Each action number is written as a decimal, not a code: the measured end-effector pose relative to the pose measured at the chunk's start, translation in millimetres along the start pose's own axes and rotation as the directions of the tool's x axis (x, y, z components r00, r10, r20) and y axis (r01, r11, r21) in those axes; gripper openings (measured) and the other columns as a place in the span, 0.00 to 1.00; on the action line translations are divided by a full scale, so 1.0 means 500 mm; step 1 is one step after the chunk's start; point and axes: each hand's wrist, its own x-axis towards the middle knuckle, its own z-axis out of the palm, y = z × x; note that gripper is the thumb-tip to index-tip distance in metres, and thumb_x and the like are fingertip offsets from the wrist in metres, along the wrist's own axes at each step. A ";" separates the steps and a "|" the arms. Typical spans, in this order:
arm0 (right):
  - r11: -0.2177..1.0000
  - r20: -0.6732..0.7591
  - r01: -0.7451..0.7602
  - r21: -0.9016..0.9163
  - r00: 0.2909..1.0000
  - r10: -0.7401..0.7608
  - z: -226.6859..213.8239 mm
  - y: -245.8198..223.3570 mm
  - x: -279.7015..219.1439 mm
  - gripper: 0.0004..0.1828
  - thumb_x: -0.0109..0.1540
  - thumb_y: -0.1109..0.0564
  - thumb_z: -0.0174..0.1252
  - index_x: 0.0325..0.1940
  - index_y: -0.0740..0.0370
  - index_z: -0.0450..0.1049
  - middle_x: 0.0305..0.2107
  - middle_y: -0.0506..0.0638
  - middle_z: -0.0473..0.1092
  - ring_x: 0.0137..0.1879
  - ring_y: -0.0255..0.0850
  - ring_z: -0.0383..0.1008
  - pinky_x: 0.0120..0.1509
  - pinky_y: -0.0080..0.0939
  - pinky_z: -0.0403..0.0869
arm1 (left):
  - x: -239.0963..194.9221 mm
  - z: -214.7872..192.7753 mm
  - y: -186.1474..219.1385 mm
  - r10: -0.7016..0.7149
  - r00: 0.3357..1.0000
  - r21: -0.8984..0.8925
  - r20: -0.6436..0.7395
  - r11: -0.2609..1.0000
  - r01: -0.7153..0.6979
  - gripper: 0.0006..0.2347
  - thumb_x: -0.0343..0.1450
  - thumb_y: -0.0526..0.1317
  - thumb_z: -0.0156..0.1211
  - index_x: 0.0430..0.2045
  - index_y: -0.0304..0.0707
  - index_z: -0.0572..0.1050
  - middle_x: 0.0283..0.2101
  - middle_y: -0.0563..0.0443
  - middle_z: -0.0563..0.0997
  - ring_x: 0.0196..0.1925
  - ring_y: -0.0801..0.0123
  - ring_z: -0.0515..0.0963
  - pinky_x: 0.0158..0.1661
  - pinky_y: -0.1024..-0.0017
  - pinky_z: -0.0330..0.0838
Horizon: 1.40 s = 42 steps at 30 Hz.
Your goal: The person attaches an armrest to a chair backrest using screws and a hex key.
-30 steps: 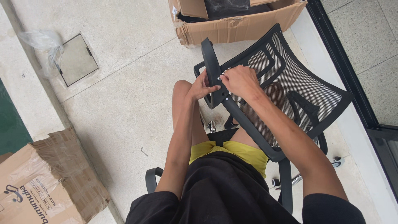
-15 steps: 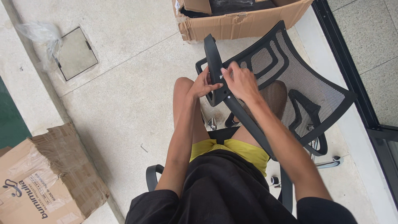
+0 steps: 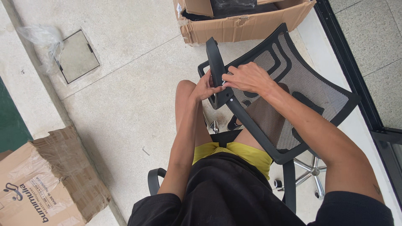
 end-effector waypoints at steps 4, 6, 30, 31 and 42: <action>0.996 -0.071 -0.025 0.081 0.997 0.030 0.019 0.003 0.018 0.16 0.73 0.45 0.43 0.35 0.51 0.66 0.21 0.48 0.70 0.23 0.46 0.76 0.28 0.49 0.74 | 0.004 0.000 0.006 0.006 1.000 0.014 0.005 1.000 -0.006 0.28 0.62 0.26 0.75 0.55 0.40 0.68 0.41 0.46 0.81 0.44 0.64 0.82 0.48 0.66 0.82; 0.863 0.098 -0.375 0.339 0.926 0.365 0.060 -0.040 0.037 0.23 0.70 0.44 0.45 0.27 0.57 0.70 0.19 0.57 0.70 0.28 0.57 0.77 0.30 0.56 0.73 | 0.005 0.004 0.007 -0.003 1.000 0.007 0.006 1.000 0.003 0.28 0.62 0.26 0.75 0.55 0.40 0.68 0.41 0.46 0.82 0.44 0.63 0.83 0.47 0.67 0.82; 0.431 0.247 -0.676 0.597 0.667 0.703 0.081 -0.136 0.012 0.27 0.68 0.41 0.49 0.20 0.55 0.73 0.13 0.53 0.70 0.28 0.58 0.77 0.30 0.55 0.70 | 0.028 -0.030 -0.064 0.008 1.000 -0.006 0.028 1.000 -0.007 0.30 0.62 0.25 0.74 0.56 0.40 0.67 0.43 0.44 0.83 0.45 0.61 0.84 0.48 0.66 0.83; 0.227 0.364 -0.708 0.669 0.578 0.730 0.079 -0.142 0.025 0.27 0.67 0.41 0.48 0.18 0.50 0.75 0.09 0.46 0.69 0.28 0.54 0.78 0.32 0.50 0.71 | 0.030 -0.037 -0.076 -0.002 1.000 0.004 0.020 1.000 0.002 0.30 0.61 0.25 0.76 0.56 0.41 0.67 0.42 0.44 0.83 0.45 0.61 0.85 0.48 0.66 0.83; 0.254 0.168 -0.464 0.849 0.692 0.702 0.049 -0.107 0.002 0.10 0.67 0.51 0.58 0.47 0.59 0.74 0.31 0.52 0.78 0.24 0.42 0.78 0.31 0.39 0.74 | 0.032 -0.027 -0.057 -0.017 1.000 -0.019 0.016 1.000 0.018 0.27 0.62 0.26 0.75 0.53 0.38 0.68 0.41 0.44 0.82 0.45 0.61 0.83 0.46 0.67 0.83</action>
